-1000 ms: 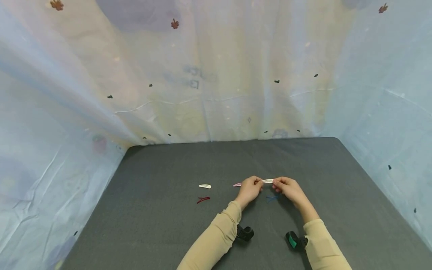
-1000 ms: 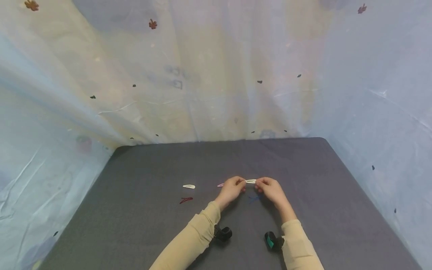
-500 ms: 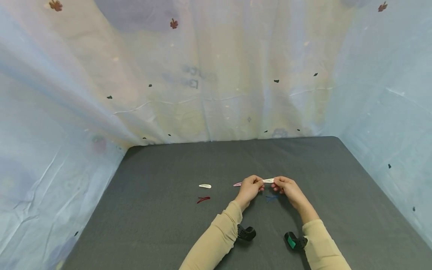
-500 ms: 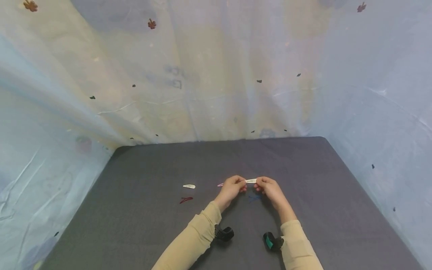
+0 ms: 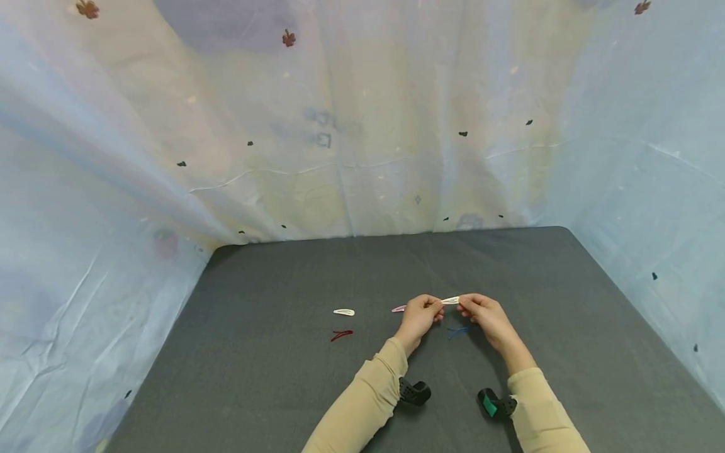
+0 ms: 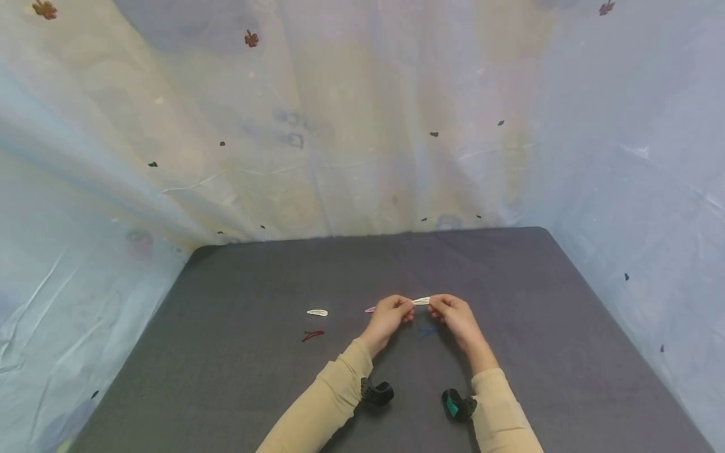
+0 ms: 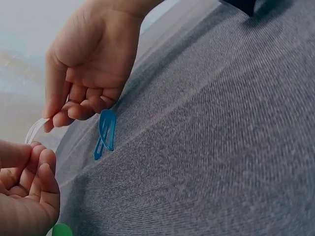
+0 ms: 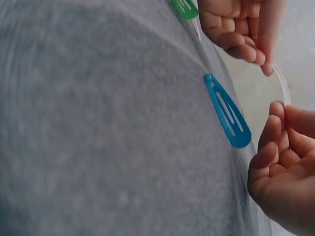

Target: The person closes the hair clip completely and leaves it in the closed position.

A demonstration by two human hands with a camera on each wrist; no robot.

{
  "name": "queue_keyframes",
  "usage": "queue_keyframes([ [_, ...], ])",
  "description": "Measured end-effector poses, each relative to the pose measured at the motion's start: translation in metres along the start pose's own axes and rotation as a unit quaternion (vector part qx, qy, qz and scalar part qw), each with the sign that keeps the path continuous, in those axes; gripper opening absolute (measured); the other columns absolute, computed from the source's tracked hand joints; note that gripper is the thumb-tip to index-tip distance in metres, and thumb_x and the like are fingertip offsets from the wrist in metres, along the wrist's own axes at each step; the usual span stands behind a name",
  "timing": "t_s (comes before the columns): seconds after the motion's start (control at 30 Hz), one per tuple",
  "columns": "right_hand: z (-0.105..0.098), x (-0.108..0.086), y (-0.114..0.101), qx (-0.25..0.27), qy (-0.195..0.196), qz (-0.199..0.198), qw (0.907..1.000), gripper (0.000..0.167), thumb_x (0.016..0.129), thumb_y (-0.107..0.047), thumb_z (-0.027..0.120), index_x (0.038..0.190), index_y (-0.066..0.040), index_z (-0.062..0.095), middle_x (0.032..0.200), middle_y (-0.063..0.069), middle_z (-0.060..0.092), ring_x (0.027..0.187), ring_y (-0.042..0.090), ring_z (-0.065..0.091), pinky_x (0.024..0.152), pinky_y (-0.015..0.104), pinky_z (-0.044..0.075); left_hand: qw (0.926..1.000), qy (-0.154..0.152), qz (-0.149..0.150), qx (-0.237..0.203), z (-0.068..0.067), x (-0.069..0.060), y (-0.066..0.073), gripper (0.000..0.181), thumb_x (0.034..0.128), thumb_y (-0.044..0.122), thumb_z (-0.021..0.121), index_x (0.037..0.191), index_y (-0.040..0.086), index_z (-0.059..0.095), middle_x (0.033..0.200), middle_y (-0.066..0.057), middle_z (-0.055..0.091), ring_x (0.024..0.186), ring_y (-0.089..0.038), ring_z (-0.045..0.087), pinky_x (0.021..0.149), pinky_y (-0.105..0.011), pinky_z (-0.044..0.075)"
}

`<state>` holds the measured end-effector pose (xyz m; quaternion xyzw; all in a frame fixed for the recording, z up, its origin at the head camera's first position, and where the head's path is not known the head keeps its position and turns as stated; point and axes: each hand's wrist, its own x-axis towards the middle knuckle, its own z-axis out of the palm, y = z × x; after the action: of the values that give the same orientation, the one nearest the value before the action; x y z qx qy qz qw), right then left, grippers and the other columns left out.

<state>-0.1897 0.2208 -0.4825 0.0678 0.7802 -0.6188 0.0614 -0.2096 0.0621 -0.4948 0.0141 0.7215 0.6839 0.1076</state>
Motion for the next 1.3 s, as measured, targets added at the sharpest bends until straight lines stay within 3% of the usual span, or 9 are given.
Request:
queue_keyframes([
  [0.17,-0.005,0.0,0.003,0.014,-0.003,-0.002,0.9999,0.039,0.095,-0.022,0.052,0.121,0.007,0.051,0.084,-0.015,0.06,0.077,0.002,0.054,0.071,0.022,0.043,0.9997,0.0,0.009,0.023,0.002,-0.002,0.004,0.01,0.0874,0.009,0.061,0.087,0.0,0.067,0.07,-0.001,0.062,0.061,-0.003,0.054,0.062,-0.022,0.05],
  [0.37,-0.008,0.001,0.004,0.025,0.008,0.004,0.9997,0.034,0.095,-0.021,0.052,0.117,0.005,0.053,0.079,-0.02,0.06,0.072,-0.002,0.051,0.067,0.02,0.041,0.9986,-0.003,0.021,0.048,0.003,-0.004,0.007,0.016,0.0869,0.006,0.06,0.097,-0.002,0.07,0.076,-0.009,0.067,0.062,-0.003,0.054,0.059,-0.017,0.047],
  [0.53,-0.01,0.003,0.004,0.024,0.025,0.013,0.9993,0.031,0.095,-0.018,0.052,0.116,0.005,0.053,0.075,-0.022,0.059,0.068,-0.003,0.05,0.062,0.019,0.041,0.9962,0.008,0.03,0.082,0.002,-0.003,0.007,0.018,0.0872,0.008,0.06,0.102,0.003,0.07,0.078,-0.006,0.068,0.064,-0.001,0.054,0.058,-0.015,0.044],
  [0.67,-0.009,0.004,0.005,0.003,0.041,0.018,0.999,0.034,0.095,-0.016,0.052,0.118,0.009,0.052,0.074,-0.019,0.06,0.065,-0.002,0.051,0.058,0.019,0.042,0.9931,0.017,0.042,0.108,0.0,-0.004,0.008,0.019,0.0874,0.009,0.06,0.103,0.002,0.07,0.079,-0.004,0.068,0.064,-0.001,0.054,0.058,-0.015,0.042],
  [0.97,-0.001,0.008,0.005,-0.078,0.071,0.018,0.9942,0.029,0.092,-0.013,0.055,0.112,0.008,0.06,0.077,-0.005,0.066,0.059,0.003,0.051,0.049,0.02,0.04,0.9854,0.016,0.08,0.149,-0.01,-0.009,0.015,0.022,0.0894,0.011,0.059,0.107,0.002,0.068,0.086,-0.007,0.07,0.068,-0.004,0.06,0.06,-0.017,0.046],
  [1.3,0.003,0.004,0.005,-0.151,0.074,0.0,0.9857,0.031,0.094,-0.019,0.053,0.113,0.004,0.061,0.095,0.016,0.067,0.068,0.009,0.054,0.056,0.023,0.045,0.9788,0.026,0.101,0.176,-0.027,-0.019,0.017,0.024,0.091,0.016,0.057,0.11,0.006,0.068,0.09,-0.004,0.068,0.074,-0.004,0.057,0.066,-0.018,0.045],
])
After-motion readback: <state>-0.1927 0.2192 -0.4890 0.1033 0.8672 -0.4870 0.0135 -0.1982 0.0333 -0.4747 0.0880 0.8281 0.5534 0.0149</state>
